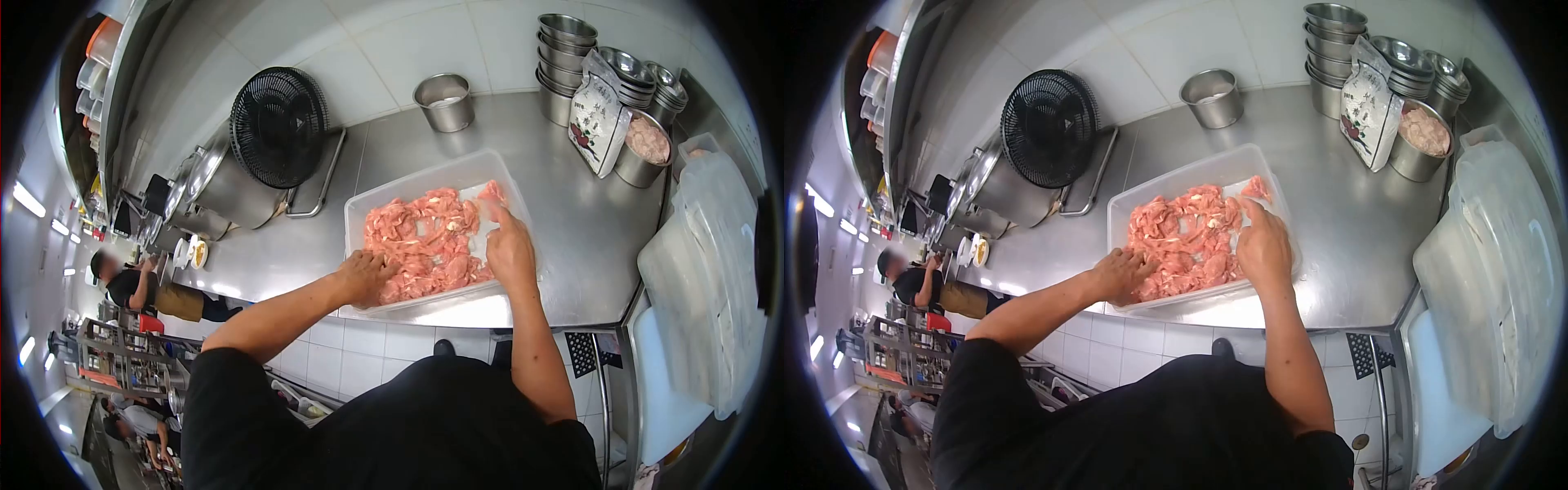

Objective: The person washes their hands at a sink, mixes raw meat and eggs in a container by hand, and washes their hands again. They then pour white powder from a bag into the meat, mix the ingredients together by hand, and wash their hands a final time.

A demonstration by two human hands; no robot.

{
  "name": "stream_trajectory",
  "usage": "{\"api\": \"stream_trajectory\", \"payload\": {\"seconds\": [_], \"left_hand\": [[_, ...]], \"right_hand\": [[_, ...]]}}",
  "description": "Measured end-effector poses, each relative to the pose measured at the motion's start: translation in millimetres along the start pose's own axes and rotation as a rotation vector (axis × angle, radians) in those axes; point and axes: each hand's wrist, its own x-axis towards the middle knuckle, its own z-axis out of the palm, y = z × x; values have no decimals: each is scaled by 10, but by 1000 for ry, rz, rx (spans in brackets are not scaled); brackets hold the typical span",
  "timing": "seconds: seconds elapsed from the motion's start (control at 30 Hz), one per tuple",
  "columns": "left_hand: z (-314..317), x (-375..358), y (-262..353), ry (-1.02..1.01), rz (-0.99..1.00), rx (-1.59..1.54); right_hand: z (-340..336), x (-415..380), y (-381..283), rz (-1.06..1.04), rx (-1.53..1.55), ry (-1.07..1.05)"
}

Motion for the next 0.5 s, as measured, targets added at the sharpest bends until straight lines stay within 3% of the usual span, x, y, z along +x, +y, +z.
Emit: {"api": "stream_trajectory", "payload": {"seconds": [0.03, 0.07, 0.17, 0.23, 0.3, 0.4, 0.5], "left_hand": [[72, 45, -27, -67, -21, 80], [225, 180, 44, 5, -60, 54], [398, 688, 119, 266, -229, -578], [169, 1039, 317, 491, -380, -1040], [-391, 1083, 521, 447, -248, -2021], [-555, 1071, 596, 352, 41, -1811], [-443, 1123, 774, 582, 415, -720]], "right_hand": [[10, 12, 0, -8, 8, 6], [8, 17, -21, 9, -3, -14], [-17, 30, -83, 41, -6, -32], [-10, 40, -89, 12, 17, -31], [-42, 12, -163, -64, 54, 50], [-67, 25, -80, -131, 174, 171], [-33, -14, -91, -80, 400, 173]]}}
